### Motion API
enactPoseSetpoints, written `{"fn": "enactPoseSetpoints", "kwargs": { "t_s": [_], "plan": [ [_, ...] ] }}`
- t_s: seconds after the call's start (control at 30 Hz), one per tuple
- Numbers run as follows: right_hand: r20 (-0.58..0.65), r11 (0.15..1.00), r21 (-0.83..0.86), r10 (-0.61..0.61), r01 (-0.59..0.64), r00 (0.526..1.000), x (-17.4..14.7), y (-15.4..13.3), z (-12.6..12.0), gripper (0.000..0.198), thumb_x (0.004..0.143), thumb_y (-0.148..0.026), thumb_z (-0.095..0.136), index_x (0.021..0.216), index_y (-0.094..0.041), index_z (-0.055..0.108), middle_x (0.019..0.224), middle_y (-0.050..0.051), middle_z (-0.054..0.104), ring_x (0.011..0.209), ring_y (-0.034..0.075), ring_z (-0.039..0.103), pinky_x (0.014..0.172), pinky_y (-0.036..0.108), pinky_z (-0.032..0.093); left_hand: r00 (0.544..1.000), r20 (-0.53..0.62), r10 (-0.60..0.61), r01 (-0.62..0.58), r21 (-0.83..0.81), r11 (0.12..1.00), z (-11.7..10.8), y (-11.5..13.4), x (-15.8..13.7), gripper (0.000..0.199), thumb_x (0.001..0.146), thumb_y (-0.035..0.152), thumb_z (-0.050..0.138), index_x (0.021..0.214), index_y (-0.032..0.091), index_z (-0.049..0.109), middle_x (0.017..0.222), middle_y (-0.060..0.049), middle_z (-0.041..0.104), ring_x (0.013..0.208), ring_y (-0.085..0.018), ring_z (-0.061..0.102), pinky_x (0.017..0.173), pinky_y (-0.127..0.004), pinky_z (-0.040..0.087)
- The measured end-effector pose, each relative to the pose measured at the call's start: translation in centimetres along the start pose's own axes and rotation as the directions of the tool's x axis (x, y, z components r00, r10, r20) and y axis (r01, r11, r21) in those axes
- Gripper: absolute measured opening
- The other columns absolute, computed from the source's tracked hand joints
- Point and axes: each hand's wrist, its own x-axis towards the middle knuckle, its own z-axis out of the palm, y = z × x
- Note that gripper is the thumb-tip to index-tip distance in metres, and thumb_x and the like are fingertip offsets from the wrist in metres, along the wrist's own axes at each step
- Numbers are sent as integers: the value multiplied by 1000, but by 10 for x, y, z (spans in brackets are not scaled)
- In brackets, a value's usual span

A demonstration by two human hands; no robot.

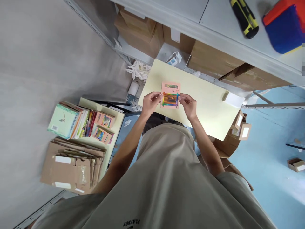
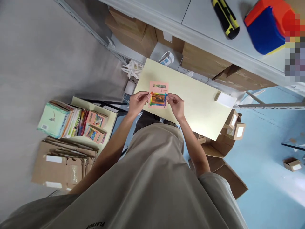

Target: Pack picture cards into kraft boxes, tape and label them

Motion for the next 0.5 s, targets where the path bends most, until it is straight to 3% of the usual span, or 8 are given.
{"fn": "enactPoseSetpoints", "kwargs": {
  "t_s": [0.1,0.27,0.4,0.5],
  "plan": [
    [-4,994,-28,106,-106,994,3,16,11,63,82,-79,94,118,-27,87,112,9,91,97,24,82,93,45,71,995,-30,-97,98,37,994,-6,-14,7,28,89,45,96,102,22,89,96,-6,87,79,-20,76,77,-31,63],
    [3,983,-45,176,-176,984,30,46,41,58,79,-67,91,119,-25,87,125,12,91,108,27,86,102,45,71,982,-72,-176,184,141,973,-13,-46,40,18,89,20,88,106,22,92,112,-10,88,91,-23,80,91,-33,63],
    [-68,940,-225,248,-257,966,87,60,78,42,91,-49,84,124,-23,88,120,11,91,105,26,88,98,40,70,975,-96,-199,217,241,946,-13,-74,98,34,87,3,75,112,21,92,124,-12,84,96,-25,79,100,-36,62],
    [-156,896,-333,255,-294,954,137,65,105,36,98,-35,79,129,-20,87,122,11,91,107,24,88,104,38,68,975,-88,-204,220,272,937,-11,-94,152,40,86,1,71,117,20,89,134,-15,83,101,-27,79,107,-39,61]
  ]
}}
